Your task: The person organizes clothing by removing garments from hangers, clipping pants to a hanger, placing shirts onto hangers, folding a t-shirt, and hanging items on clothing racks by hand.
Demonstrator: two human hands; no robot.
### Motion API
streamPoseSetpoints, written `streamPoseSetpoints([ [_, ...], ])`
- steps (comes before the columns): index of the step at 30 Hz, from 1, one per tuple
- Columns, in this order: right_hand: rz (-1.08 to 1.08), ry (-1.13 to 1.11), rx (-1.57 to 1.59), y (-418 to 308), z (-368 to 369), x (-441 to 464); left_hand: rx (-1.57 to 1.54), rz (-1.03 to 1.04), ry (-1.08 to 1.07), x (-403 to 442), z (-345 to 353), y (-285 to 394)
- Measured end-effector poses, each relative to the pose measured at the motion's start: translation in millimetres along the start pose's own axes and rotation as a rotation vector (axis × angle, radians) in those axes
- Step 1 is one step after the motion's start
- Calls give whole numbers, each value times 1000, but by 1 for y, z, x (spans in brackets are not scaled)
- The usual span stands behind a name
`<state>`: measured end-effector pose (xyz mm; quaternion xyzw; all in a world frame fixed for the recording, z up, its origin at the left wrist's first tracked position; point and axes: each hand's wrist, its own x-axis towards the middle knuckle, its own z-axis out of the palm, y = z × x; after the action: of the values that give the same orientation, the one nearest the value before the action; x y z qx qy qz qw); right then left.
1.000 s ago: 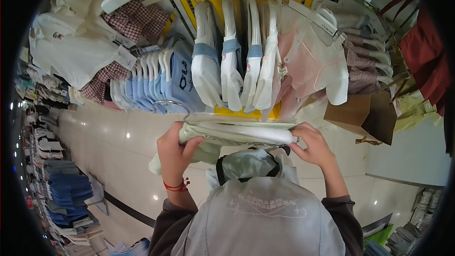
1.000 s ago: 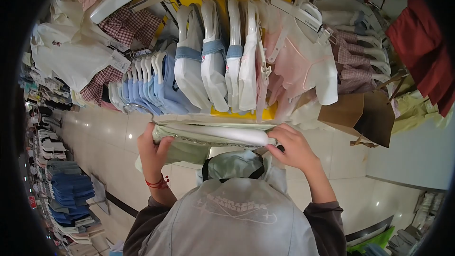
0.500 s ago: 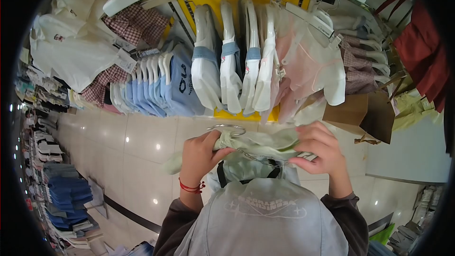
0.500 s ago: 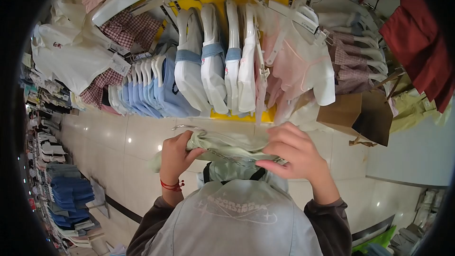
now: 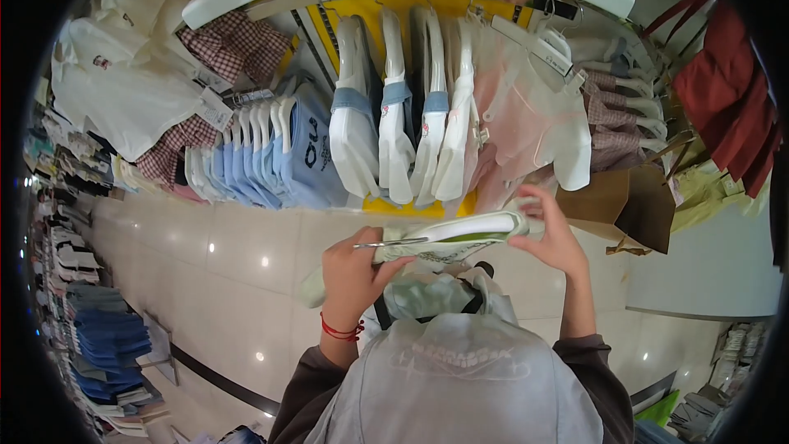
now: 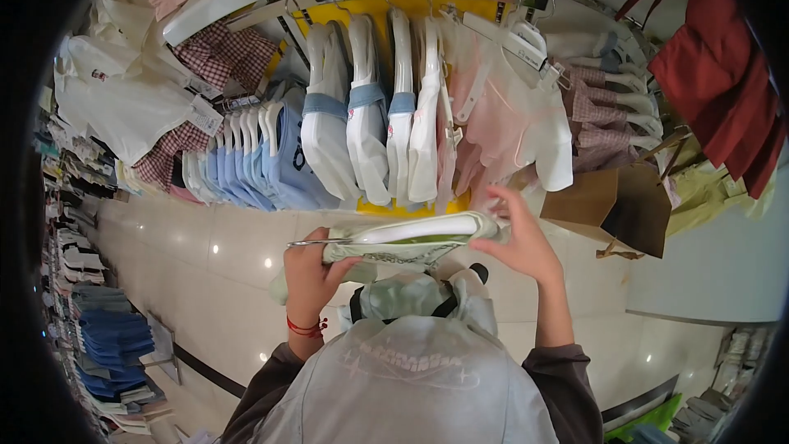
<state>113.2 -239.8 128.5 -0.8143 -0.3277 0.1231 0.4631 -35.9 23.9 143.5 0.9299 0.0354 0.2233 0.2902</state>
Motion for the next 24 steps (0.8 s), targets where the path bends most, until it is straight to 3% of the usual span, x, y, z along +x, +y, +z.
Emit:
streamPoseSetpoints([
  [2,83,-101,110,12,6,-9,4,-11,43,1,-1,1],
  [5,40,-75,197,15,22,-8,-6,10,62,1,0,1],
  [8,-1,-27,17,15,23,-4,-3,4,22,1,-2,-1],
  [12,-223,-84,-317,-4,25,2,-10,15,-58,7,-2,1],
  [14,-284,-158,-379,-11,35,6,-1,117,-153,11,7,7],
  [17,-156,-290,-273,-38,50,8,-57,139,-249,10,28,21],
  [24,-128,-212,-168,-40,32,6,-41,109,-252,0,32,-1],
])
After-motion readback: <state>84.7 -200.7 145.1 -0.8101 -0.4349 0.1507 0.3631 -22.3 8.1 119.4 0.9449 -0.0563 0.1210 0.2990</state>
